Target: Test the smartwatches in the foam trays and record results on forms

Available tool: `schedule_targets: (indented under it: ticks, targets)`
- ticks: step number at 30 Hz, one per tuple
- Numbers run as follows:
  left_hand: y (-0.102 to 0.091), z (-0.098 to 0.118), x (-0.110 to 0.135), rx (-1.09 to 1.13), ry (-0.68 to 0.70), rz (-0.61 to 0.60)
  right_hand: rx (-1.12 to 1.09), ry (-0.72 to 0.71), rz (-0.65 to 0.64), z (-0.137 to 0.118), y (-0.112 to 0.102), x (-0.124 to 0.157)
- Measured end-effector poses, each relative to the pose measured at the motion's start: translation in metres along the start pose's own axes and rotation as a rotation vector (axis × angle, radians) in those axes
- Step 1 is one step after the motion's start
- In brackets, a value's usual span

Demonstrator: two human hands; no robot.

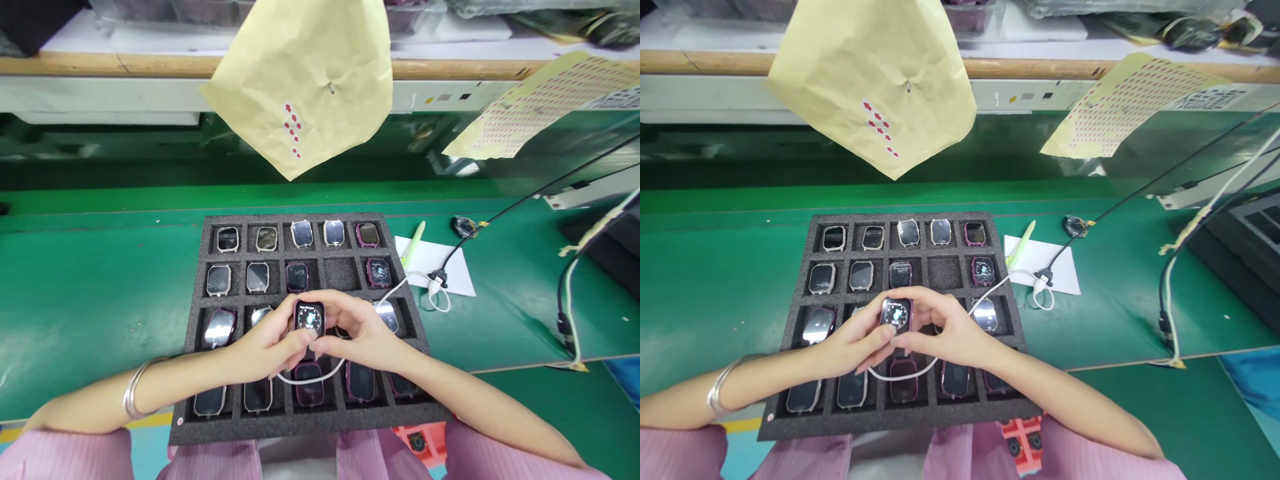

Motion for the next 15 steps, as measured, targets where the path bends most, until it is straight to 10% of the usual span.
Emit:
schedule_targets:
  ticks: [6, 15]
  targets:
    - [-0.003, -0.002, -0.008, 0.157, -0.188, 0.039, 0.553, -0.120, 0.120, -0.017, -0.012, -0.004]
    - [-0.004, 0.008, -0.009, 0.179, -0.169, -0.018, 0.684, -0.175, 0.236, -0.022, -0.006, 0.001]
Point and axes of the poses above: each hand's wrist, its own x-axis away from the middle knuckle, its own y-axis out of the palm, z = x × y, the point moved 2 cm from there along -x, towards the middle knuckle, and after that the axes turned 8 degrees about y, right-handed, at the moved point
